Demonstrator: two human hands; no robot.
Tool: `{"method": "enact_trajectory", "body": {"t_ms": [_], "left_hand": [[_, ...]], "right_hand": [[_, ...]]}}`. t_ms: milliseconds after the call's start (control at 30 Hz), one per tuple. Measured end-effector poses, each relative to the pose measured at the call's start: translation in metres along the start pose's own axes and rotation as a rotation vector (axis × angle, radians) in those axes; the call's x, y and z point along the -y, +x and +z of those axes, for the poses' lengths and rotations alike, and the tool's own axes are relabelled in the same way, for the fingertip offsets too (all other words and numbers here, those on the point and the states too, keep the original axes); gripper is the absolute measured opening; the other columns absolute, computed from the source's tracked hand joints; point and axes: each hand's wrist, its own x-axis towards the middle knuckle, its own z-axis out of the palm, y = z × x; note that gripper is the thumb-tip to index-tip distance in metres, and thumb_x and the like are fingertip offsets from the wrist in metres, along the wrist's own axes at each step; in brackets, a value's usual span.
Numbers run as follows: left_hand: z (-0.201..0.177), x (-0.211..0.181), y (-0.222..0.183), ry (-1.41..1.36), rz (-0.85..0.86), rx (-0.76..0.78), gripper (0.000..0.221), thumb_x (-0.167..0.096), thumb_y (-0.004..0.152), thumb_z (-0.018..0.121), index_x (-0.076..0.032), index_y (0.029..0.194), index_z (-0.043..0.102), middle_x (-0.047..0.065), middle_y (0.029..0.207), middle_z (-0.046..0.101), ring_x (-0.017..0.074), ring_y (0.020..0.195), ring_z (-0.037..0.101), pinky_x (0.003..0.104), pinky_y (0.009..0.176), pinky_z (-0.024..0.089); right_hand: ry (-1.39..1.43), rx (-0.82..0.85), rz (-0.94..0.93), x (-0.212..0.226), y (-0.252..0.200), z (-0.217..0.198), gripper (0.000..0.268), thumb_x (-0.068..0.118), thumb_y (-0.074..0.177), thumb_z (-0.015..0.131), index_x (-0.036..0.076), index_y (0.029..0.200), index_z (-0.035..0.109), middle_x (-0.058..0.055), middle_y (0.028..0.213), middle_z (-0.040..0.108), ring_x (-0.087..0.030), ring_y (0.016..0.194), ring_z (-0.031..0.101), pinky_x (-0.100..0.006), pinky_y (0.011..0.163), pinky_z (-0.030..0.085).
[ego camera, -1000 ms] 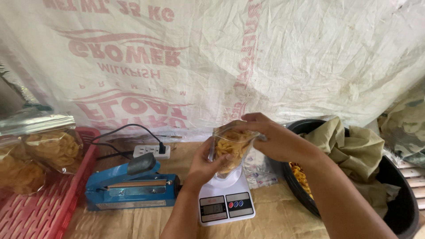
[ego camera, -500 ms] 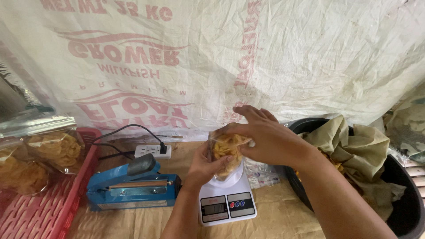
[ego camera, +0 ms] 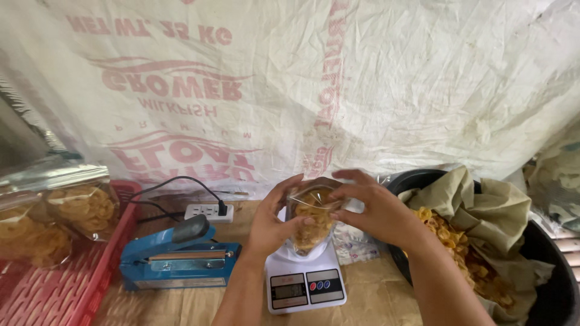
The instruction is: The person fills a clear plastic bag with chips from a bowl by hand, weighs the bag on a digital scale, and then handles a silver foil bag, placing it on the scale to check its weight.
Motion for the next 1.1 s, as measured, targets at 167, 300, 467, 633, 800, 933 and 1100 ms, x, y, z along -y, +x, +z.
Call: {"method": "enact_trajectory", "body": {"t_ms": [167, 300, 467, 633, 800, 933, 1100], "left_hand": [[0.015, -0.020, 0.014, 0.029, -0.142, 0.003, 0.075, -0.005, 0.072, 0.086, -0.003, 0.141, 0.056, 0.009, 0.129, 0.070, 0.0160, 0.120, 0.064, 0.031, 0.105, 0.051], [0.016, -0.023, 0.015, 0.055, -0.168, 0.001, 0.055, -0.008, 0.080, 0.082, 0.001, 0.131, 0.066, 0.012, 0.121, 0.075, 0.0152, 0.111, 0.069, 0.030, 0.099, 0.055], [0.009, -0.007, 0.008, -0.131, -0.219, -0.072, 0.046, -0.017, 0.089, 0.075, 0.000, 0.130, 0.065, 0.010, 0.119, 0.074, 0.0150, 0.108, 0.068, 0.030, 0.097, 0.055], [0.003, 0.060, -0.039, -0.069, -0.267, -0.397, 0.037, -0.021, 0.097, 0.067, -0.002, 0.129, 0.067, 0.005, 0.119, 0.072, 0.0103, 0.110, 0.065, 0.024, 0.098, 0.050], [0.001, 0.104, -0.062, -0.029, -0.240, -0.383, 0.016, -0.011, 0.101, 0.066, 0.000, 0.111, 0.071, 0.003, 0.097, 0.069, 0.0101, 0.090, 0.060, 0.024, 0.082, 0.048], [0.007, 0.088, -0.041, -0.069, -0.154, -0.437, 0.012, -0.010, 0.101, 0.064, -0.002, 0.109, 0.067, 0.000, 0.093, 0.067, 0.0083, 0.088, 0.057, 0.023, 0.079, 0.046], [0.026, 0.073, -0.012, -0.389, -0.133, -0.586, 0.029, -0.015, 0.092, 0.068, -0.012, 0.121, 0.060, -0.006, 0.109, 0.066, 0.0074, 0.105, 0.061, 0.024, 0.094, 0.050]], "right_hand": [[0.072, -0.022, -0.019, -0.013, 0.003, 0.001, 0.031, 0.024, 0.083, 0.081, 0.012, 0.111, 0.078, -0.008, 0.138, 0.062, -0.024, 0.123, 0.064, -0.038, 0.100, 0.052], [0.269, -0.096, 0.044, -0.021, 0.001, 0.005, 0.024, 0.018, 0.084, 0.078, 0.008, 0.105, 0.077, -0.005, 0.131, 0.070, -0.019, 0.114, 0.069, -0.036, 0.090, 0.059], [0.577, -0.199, 0.131, -0.035, -0.002, 0.019, 0.044, 0.013, 0.091, 0.073, 0.011, 0.132, 0.057, -0.007, 0.126, 0.071, -0.018, 0.108, 0.071, -0.035, 0.088, 0.061], [0.715, -0.267, 0.365, -0.071, -0.015, 0.063, 0.036, 0.011, 0.093, 0.066, 0.007, 0.129, 0.062, -0.006, 0.114, 0.076, -0.014, 0.104, 0.071, -0.027, 0.092, 0.057], [0.760, -0.402, 0.195, -0.134, -0.028, 0.143, 0.016, 0.002, 0.093, 0.069, -0.005, 0.108, 0.071, -0.008, 0.099, 0.075, -0.012, 0.094, 0.067, -0.027, 0.085, 0.054], [0.787, -0.526, 0.089, -0.146, -0.016, 0.158, 0.006, 0.004, 0.098, 0.068, -0.001, 0.098, 0.064, -0.001, 0.088, 0.066, -0.007, 0.084, 0.058, -0.024, 0.076, 0.049], [1.073, -0.662, 0.081, -0.111, 0.020, 0.123, 0.006, 0.010, 0.100, 0.063, 0.007, 0.095, 0.061, 0.003, 0.087, 0.065, -0.006, 0.079, 0.057, -0.024, 0.074, 0.053]]}}
